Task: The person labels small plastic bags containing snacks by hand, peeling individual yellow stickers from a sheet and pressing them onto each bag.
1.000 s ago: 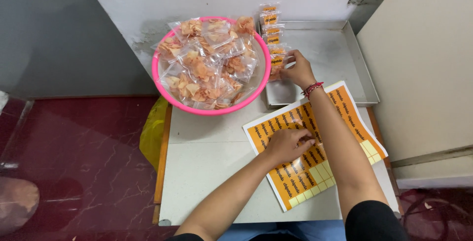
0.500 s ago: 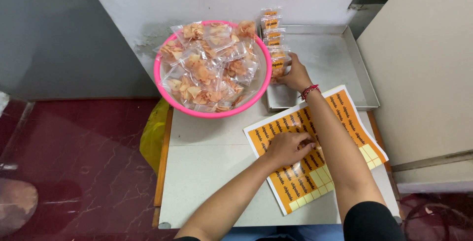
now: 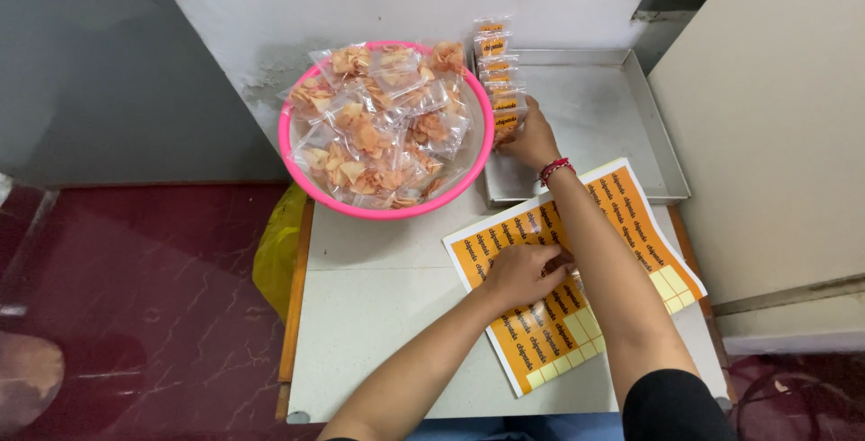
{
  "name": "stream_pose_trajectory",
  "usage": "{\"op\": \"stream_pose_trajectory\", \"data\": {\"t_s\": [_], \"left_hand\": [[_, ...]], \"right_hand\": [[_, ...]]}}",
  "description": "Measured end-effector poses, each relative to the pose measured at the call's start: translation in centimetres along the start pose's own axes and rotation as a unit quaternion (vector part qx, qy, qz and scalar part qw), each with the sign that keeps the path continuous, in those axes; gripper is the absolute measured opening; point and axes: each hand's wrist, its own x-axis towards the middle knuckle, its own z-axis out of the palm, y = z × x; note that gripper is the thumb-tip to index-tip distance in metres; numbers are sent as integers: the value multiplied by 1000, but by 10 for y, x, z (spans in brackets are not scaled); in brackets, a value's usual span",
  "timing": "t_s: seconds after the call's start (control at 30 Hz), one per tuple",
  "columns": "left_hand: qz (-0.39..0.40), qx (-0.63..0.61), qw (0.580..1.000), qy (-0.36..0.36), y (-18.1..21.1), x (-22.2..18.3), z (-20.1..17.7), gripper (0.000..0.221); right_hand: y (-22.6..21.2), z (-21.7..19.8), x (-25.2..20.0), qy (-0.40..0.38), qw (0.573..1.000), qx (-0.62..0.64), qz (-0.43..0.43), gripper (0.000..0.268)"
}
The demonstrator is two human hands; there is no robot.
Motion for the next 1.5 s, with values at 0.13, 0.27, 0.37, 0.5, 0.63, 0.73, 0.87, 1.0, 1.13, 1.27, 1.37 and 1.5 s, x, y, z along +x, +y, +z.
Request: {"op": "stream_pose_trajectory", "data": {"t_s": [0.13, 0.27, 0.37, 0.5, 0.63, 0.73, 0.87, 1.0, 1.13, 1.27, 1.37, 1.5], "left_hand": [[-2, 1, 1000, 4, -2, 1, 1, 25], [-2, -4, 1000, -14, -7, 1, 3, 27], [-4, -12, 1000, -23, -7, 1, 3, 29], [-8, -26, 998, -48, 4, 1, -10, 31], [-26, -42, 997, -58, 5, -2, -10, 31], [-39, -41, 996, -65, 5, -3, -12, 31], [-52, -38, 995, -75, 0, -1, -6, 30], [-62, 14, 995, -80, -15, 1, 11, 36], [-42, 12, 997, -57, -20, 0, 16, 33], [-30, 28, 998, -54, -25, 2, 19, 37], [-17, 38, 998, -48, -28, 2, 23, 37], [-5, 52, 997, -51, -31, 1, 24, 35]], "right_hand": [[26, 3, 9, 4, 1000, -8, 17, 119], [53, 1, 24, 15, 1000, -19, 8, 133], [45, -18, 6, 28, 999, -20, -23, 132], [26, -51, -61, 128, 974, -2, -186, 80], [39, -87, -150, 116, 986, 10, -115, 33], [32, -97, -227, 220, 969, 111, -11, 35], [64, -84, -286, 303, 926, 193, 118, 54], [114, -66, -306, 377, 870, 263, 177, 63], [119, -54, -321, 430, 842, 279, 169, 57], [129, -47, -329, 437, 787, 400, 175, 56], [147, -45, -328, 423, 755, 457, 204, 60], [112, -49, -321, 270, 815, 461, 225, 53]]}}
